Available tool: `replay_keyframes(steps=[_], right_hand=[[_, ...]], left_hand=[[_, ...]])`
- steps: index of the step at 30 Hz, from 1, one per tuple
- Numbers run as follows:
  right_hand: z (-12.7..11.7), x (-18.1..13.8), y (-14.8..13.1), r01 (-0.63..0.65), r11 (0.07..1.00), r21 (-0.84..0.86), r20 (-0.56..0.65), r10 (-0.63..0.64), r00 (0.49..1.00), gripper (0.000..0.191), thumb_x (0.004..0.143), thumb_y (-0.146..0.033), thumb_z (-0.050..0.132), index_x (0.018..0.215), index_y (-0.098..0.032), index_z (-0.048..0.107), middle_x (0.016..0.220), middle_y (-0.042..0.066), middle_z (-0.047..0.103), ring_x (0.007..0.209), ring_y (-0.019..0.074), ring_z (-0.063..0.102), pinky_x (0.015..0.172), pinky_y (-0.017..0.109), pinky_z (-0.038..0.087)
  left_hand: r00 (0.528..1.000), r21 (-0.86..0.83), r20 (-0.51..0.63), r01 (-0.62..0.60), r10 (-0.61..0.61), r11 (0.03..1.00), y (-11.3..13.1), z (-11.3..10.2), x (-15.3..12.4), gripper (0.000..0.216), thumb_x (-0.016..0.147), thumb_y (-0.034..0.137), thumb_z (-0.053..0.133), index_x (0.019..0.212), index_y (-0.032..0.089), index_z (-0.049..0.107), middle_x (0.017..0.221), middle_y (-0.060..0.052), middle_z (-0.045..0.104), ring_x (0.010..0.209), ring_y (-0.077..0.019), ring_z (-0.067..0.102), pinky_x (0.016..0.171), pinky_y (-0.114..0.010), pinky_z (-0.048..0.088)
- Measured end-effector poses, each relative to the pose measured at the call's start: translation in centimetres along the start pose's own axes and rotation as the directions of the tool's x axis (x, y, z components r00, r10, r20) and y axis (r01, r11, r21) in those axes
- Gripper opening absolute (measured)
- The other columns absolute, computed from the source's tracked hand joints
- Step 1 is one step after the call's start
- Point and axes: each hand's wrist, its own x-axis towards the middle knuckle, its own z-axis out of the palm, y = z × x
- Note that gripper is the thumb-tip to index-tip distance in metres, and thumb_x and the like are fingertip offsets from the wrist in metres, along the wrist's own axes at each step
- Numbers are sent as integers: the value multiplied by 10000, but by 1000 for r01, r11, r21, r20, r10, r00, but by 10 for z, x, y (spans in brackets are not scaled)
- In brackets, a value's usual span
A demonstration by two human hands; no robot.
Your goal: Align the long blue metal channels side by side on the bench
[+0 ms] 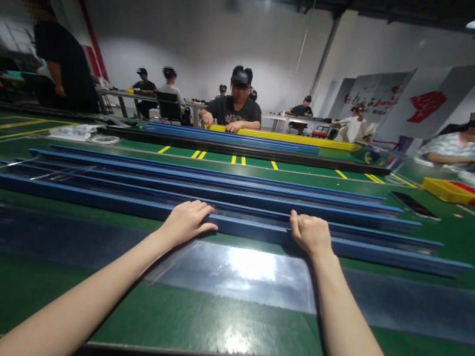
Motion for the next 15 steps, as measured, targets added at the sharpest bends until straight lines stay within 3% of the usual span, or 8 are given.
replay_keyframes(steps=[9,15], right_hand=[[-8,-1,-5,-21,998,-55,121,28,992,586,873,-379,208,553,-148,641,627,119,661,562,182,589,502,271,258],[-18,4,-13,-19,994,-106,307,51,950,579,872,-453,215,661,-180,679,729,109,681,665,201,618,517,257,276]], left_hand=[[1000,-29,26,-9,10,1000,1,0,0,342,802,492,473,838,164,563,847,-42,615,812,-175,538,663,-265,376],[1000,-47,29,2,0,999,2,-1,0,335,799,483,487,874,164,557,851,-46,615,821,-176,534,672,-261,378]])
